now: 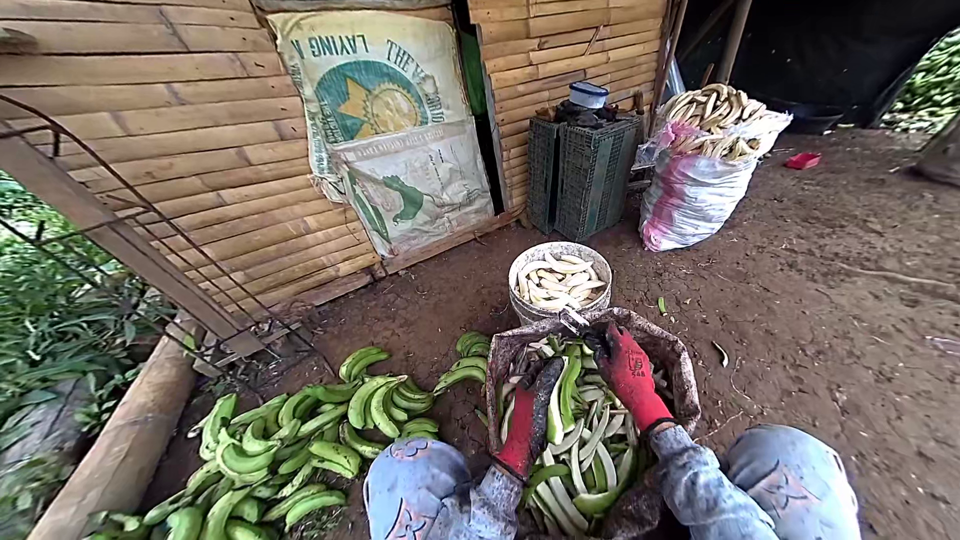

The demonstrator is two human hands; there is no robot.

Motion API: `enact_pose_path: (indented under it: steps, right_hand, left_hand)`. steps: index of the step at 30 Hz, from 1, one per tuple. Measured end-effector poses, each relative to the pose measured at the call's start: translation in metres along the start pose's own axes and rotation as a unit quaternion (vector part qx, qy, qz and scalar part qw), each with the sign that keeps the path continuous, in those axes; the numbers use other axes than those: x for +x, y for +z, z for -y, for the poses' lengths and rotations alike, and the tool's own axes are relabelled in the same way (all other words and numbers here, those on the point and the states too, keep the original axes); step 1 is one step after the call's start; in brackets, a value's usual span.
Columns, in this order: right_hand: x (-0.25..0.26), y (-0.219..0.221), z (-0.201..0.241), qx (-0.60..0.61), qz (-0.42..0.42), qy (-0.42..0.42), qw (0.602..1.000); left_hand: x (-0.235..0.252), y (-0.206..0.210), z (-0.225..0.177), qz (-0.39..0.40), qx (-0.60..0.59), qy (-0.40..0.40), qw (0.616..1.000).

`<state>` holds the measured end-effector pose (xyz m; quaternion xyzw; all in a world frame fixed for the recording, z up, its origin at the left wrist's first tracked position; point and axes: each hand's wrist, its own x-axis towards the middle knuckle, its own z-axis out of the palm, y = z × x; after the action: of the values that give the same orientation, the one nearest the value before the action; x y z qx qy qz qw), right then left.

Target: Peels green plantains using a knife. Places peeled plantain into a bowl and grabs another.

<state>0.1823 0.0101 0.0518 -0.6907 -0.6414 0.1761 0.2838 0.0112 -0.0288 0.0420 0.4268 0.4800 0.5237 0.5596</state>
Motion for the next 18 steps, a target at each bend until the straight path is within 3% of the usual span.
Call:
enact_pose_path:
  steps: [2, 4, 7, 8, 11, 14, 16, 18]
  right_hand:
    - [0.001, -0.003, -0.008, 0.042, -0.008, -0.013, 0.999]
    - [-0.014, 0.001, -0.015, 0.125, -0.002, -0.099, 0.987]
    - [-0.039, 0.017, -0.017, 0.196, 0.121, -0.194, 0.954]
    - [-0.043, 0.022, -0.016, 0.163, 0.132, -0.192, 0.959]
    - [-0.035, 0.019, -0.013, 0.026, 0.032, -0.125, 0.991]
    - [-0.017, -0.001, -0.010, 0.001, -0.019, -0.041, 0.999]
    - [-0.023, -0.002, -0.012, 0.056, -0.023, -0.081, 0.995]
    - [-0.046, 0.009, -0.010, 0.097, 0.025, -0.151, 0.983]
  left_hand:
    - [0.008, -0.004, 0.007, -0.034, -0.038, -0.019, 0.999]
    - [0.025, -0.013, 0.006, -0.022, -0.122, -0.029, 0.992]
    - [0.038, -0.026, 0.007, 0.024, -0.205, -0.001, 0.978]
    - [0.035, -0.026, 0.007, 0.034, -0.216, -0.016, 0.976]
    - [0.013, -0.023, 0.022, 0.084, -0.195, -0.082, 0.974]
    - [0.002, -0.022, 0.018, 0.064, -0.063, -0.049, 0.995]
    - [0.016, -0.022, 0.016, -0.008, -0.072, -0.008, 0.997]
    - [0.032, -0.028, 0.021, -0.043, -0.117, 0.055, 0.991]
